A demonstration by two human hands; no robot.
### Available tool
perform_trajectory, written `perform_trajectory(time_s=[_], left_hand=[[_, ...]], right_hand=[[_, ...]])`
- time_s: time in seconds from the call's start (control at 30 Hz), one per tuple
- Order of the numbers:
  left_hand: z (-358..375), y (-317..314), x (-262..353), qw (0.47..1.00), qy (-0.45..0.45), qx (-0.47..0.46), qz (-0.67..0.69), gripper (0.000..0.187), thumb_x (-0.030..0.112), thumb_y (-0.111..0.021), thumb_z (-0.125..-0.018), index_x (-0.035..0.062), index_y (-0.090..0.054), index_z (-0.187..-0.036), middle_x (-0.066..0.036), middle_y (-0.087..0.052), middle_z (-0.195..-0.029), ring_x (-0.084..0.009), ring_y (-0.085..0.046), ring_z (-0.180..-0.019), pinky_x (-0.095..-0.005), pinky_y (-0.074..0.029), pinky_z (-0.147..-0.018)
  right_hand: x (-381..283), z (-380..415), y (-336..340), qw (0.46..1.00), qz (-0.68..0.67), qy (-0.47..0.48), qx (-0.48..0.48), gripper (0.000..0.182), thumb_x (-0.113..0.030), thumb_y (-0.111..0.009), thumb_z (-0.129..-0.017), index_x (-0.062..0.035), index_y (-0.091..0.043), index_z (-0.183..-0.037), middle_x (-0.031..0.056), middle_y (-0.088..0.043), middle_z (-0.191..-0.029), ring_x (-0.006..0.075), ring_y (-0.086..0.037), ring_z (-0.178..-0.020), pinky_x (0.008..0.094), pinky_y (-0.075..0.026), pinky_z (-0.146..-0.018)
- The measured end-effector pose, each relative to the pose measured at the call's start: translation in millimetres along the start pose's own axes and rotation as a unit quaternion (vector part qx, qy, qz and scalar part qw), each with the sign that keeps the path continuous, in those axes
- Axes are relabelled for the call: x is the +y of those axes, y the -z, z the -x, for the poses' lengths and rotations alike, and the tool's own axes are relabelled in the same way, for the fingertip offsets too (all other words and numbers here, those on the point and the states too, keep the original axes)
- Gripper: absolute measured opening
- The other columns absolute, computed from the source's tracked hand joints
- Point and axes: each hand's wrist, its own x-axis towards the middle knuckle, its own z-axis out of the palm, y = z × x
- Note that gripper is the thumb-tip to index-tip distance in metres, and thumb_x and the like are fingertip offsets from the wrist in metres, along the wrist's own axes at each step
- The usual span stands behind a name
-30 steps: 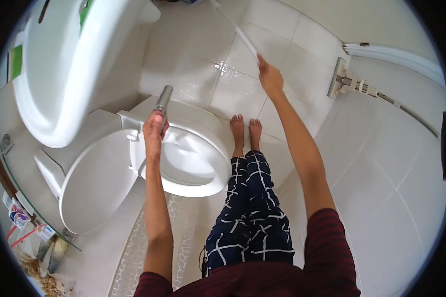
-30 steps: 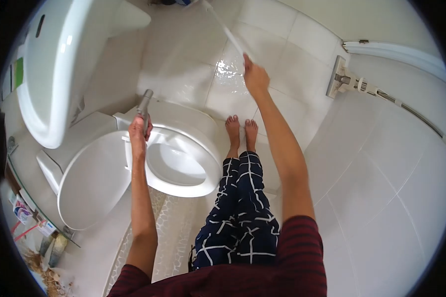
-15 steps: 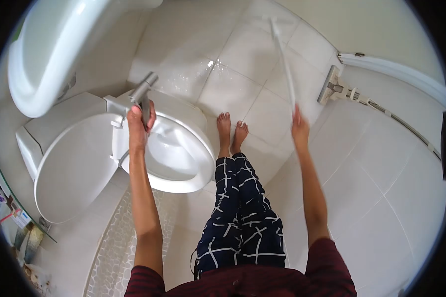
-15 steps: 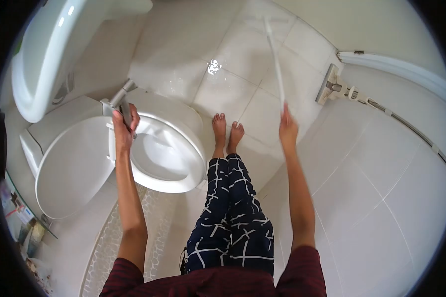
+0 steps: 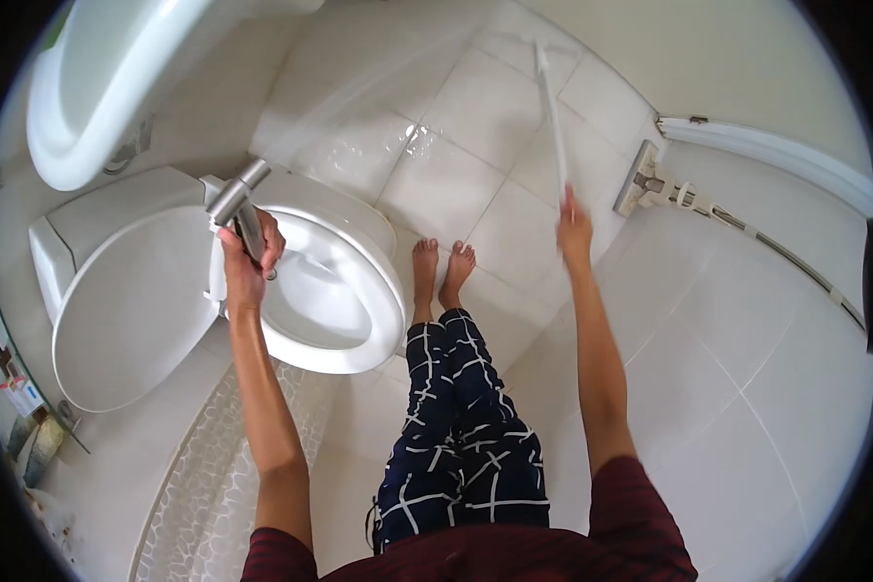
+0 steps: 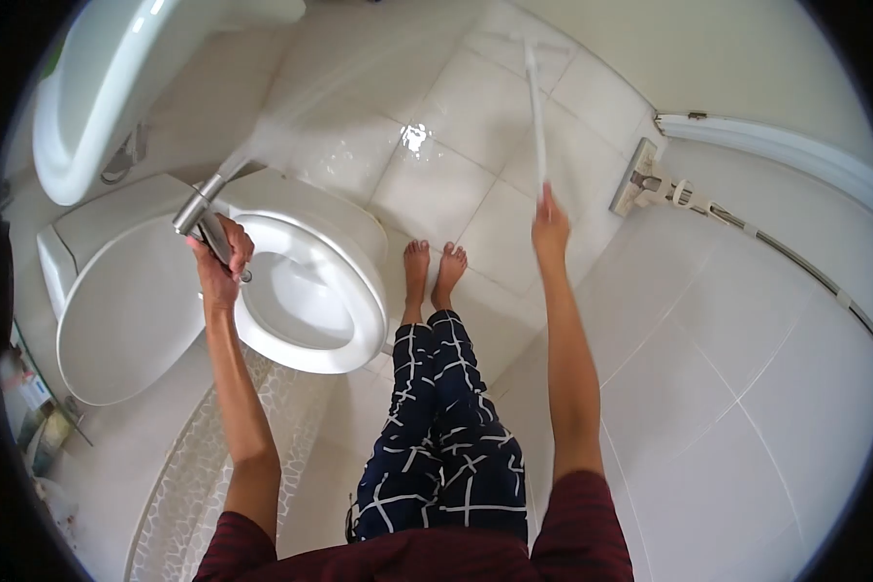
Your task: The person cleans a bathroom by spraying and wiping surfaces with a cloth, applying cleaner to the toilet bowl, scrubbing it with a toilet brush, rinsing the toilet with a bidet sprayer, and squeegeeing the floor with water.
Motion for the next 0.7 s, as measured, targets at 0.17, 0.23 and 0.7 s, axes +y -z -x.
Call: perform_trajectory(time_s=[0.17, 0.23, 0.7], left_hand=[[-0.3, -7.7, -11.6, 0.999, 0.03, -0.014, -0.022, 0.066, 0.071, -0.029, -0.077, 0.0072, -0.04, -0.062, 0.004, -0.029, -0.044, -0.0047, -0.025, -0.036, -0.0194, -0.019, -0.036], [0.0, -9.1, -17.3, 0.998, 0.039, -0.024, -0.045, 0.068, 0.073, -0.031, -0.075, 0.0078, -0.04, -0.06, 0.004, -0.029, -0.043, -0.0041, -0.025, -0.036, -0.0196, -0.017, -0.035], [6.6, 17.7, -2.8, 0.994, -0.006, 0.004, 0.113, 0.063, 0.073, -0.026, -0.075, 0.0114, -0.038, -0.067, 0.005, -0.031, -0.04, -0.0053, -0.024, -0.032, -0.0218, -0.026, -0.042]], right_hand=[[64.7, -3.1, -54.0, 0.987, 0.101, 0.113, 0.055, 0.043, -0.017, -0.042, -0.089, -0.0188, -0.035, -0.131, 0.0183, -0.054, -0.069, 0.0358, -0.052, -0.061, 0.0439, -0.041, -0.056], [116.2, 122.5, -27.2, 0.99, 0.119, 0.078, 0.0, 0.047, -0.019, -0.04, -0.09, -0.0186, -0.027, -0.135, 0.0178, -0.056, -0.073, 0.0309, -0.05, -0.057, 0.0397, -0.04, -0.053], [99.9, 45.5, -9.9, 0.983, 0.177, 0.026, 0.032, 0.043, -0.018, -0.043, -0.089, -0.0193, -0.035, -0.131, 0.0203, -0.054, -0.07, 0.0352, -0.051, -0.057, 0.0431, -0.04, -0.052]])
